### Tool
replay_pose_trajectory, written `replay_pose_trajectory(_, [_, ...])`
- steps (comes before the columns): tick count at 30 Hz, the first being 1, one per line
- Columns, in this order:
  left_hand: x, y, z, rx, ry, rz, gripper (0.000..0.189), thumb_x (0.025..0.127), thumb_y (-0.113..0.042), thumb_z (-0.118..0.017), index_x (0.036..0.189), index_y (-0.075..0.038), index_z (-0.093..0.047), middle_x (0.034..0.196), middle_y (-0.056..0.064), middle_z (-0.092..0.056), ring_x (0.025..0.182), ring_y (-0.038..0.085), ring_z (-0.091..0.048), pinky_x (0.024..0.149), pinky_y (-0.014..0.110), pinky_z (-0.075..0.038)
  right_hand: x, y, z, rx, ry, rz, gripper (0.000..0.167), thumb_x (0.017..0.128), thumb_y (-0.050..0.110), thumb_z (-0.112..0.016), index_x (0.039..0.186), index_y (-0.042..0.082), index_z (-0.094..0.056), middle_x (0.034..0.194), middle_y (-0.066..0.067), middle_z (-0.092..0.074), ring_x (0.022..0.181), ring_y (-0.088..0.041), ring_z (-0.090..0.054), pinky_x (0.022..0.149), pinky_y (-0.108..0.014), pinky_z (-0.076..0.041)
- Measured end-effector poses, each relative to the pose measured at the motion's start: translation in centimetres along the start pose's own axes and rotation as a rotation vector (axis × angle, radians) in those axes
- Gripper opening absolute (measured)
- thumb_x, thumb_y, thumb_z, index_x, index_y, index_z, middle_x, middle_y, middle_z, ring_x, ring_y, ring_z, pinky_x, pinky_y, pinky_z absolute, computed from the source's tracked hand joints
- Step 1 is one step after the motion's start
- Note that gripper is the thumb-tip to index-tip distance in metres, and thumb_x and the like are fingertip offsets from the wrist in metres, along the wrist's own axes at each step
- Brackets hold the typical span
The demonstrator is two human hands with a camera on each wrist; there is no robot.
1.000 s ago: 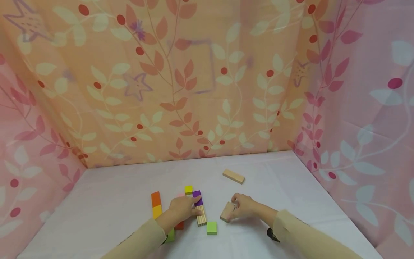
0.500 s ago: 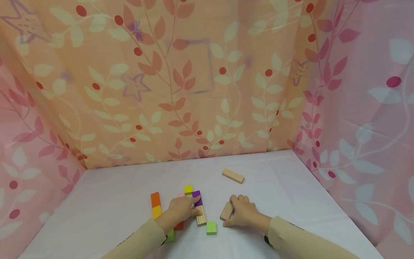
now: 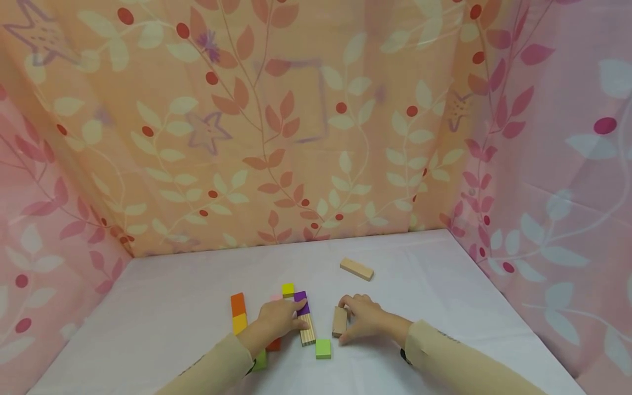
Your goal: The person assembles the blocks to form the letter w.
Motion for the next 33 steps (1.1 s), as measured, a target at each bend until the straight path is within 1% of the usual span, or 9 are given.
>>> replay_pose_trajectory(4, [0.1, 0.0, -0.2, 0.018, -0.016, -0.003, 0.063, 0.079, -0.056, -0.070, 0.134, -0.028, -0.061, 0.119, 0.000, -0.068, 0.099, 0.018, -0.064, 0.066, 0.031, -0.049, 0.0, 0.4, -0.3, -0.069, -0.013, -0.012, 0.066, 0.065, 0.035, -0.090, 0.116, 0.013, -0.054, 0.090, -0.001, -0.047, 0.087, -0.021, -0.040, 0.067, -0.037, -0.036])
replay_pose_trajectory(9, [0.2, 0.0, -0.3, 0.008, -0.008, 0.003, 0.063, 0.079, -0.056, -0.070, 0.135, -0.028, -0.060, 0.120, 0.000, -0.068, 0.101, 0.018, -0.063, 0.068, 0.031, -0.049, 0.0, 0.6, -0.4, -0.127, -0.014, -0.020, 0.067, 0.064, 0.039, -0.089, 0.116, 0.016, -0.055, 0.094, 0.000, -0.049, 0.090, -0.020, -0.042, 0.070, -0.041, -0.039])
replay_pose_trajectory(14, [0.1, 0.0, -0.1, -0.012, 0.002, 0.012, 0.063, 0.079, -0.057, -0.070, 0.135, -0.028, -0.060, 0.120, 0.002, -0.067, 0.102, 0.020, -0.064, 0.065, 0.030, -0.049, 0.0, 0.7, -0.5, -0.160, -0.011, -0.017, 0.067, 0.064, 0.042, -0.089, 0.116, 0.017, -0.055, 0.097, 0.001, -0.050, 0.093, -0.020, -0.043, 0.072, -0.041, -0.040])
replay_pose_trajectory(18, [0.0, 0.1, -0.1, -0.032, 0.005, 0.009, 0.064, 0.079, -0.056, -0.070, 0.136, -0.028, -0.059, 0.120, 0.004, -0.067, 0.103, 0.021, -0.063, 0.067, 0.031, -0.049, 0.0, 0.8, -0.5, -0.177, -0.012, -0.013, 0.068, 0.063, 0.043, -0.089, 0.116, 0.017, -0.055, 0.096, 0.001, -0.049, 0.091, -0.020, -0.043, 0.071, -0.040, -0.040])
replay_pose_trajectory(21, [0.0, 0.0, 0.0, -0.036, 0.007, 0.009, 0.064, 0.079, -0.056, -0.070, 0.136, -0.028, -0.059, 0.120, 0.004, -0.067, 0.103, 0.022, -0.063, 0.068, 0.032, -0.050, -0.1, 0.9, -0.3, -0.180, 0.002, -0.008, 0.072, 0.062, 0.044, -0.089, 0.119, 0.016, -0.054, 0.093, 0.001, -0.048, 0.089, -0.019, -0.042, 0.070, -0.038, -0.039])
replay_pose_trajectory(24, [0.0, 0.0, 0.0, -0.031, 0.008, 0.008, 0.064, 0.079, -0.056, -0.070, 0.136, -0.028, -0.059, 0.120, 0.004, -0.067, 0.103, 0.022, -0.063, 0.068, 0.032, -0.050, -0.2, 0.9, 0.2, -0.132, 0.039, -0.003, 0.077, 0.062, 0.040, -0.090, 0.124, 0.014, -0.053, 0.093, -0.001, -0.048, 0.090, -0.020, -0.042, 0.072, -0.039, -0.040])
replay_pose_trajectory(28, [-0.1, 0.0, 0.1, -0.021, 0.008, 0.006, 0.064, 0.079, -0.056, -0.070, 0.136, -0.028, -0.059, 0.120, 0.004, -0.067, 0.104, 0.021, -0.063, 0.069, 0.031, -0.050, 0.0, 0.1, 1.0, -0.021, 0.089, 0.008, 0.081, 0.064, 0.029, -0.091, 0.131, 0.011, -0.050, 0.097, -0.004, -0.051, 0.094, -0.022, -0.044, 0.078, -0.042, -0.042])
replay_pose_trajectory(31, [-0.2, 0.0, 0.2, -0.025, 0.015, 0.013, 0.064, 0.079, -0.055, -0.070, 0.136, -0.029, -0.059, 0.120, 0.003, -0.067, 0.105, 0.021, -0.063, 0.069, 0.031, -0.050, 0.2, -0.8, 1.6, 0.048, 0.079, 0.028, 0.076, 0.068, 0.024, -0.089, 0.131, 0.008, -0.051, 0.097, -0.006, -0.052, 0.092, -0.022, -0.046, 0.078, -0.040, -0.043])
replay_pose_trajectory(33, [-0.3, 0.0, 0.3, -0.028, 0.018, 0.017, 0.063, 0.080, -0.055, -0.070, 0.136, -0.029, -0.058, 0.120, 0.003, -0.067, 0.106, 0.021, -0.063, 0.069, 0.030, -0.049, 0.3, -1.3, 2.1, 0.094, 0.039, 0.036, 0.069, 0.072, 0.021, -0.087, 0.130, 0.006, -0.052, 0.096, -0.007, -0.051, 0.087, -0.020, -0.047, 0.074, -0.036, -0.042])
Point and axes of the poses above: each hand's wrist, its own x-axis towards the middle knuckle, its own z-axis out of the back of the hand, y = z × x, the point moved 2 cm from there along x, towards the middle knuckle
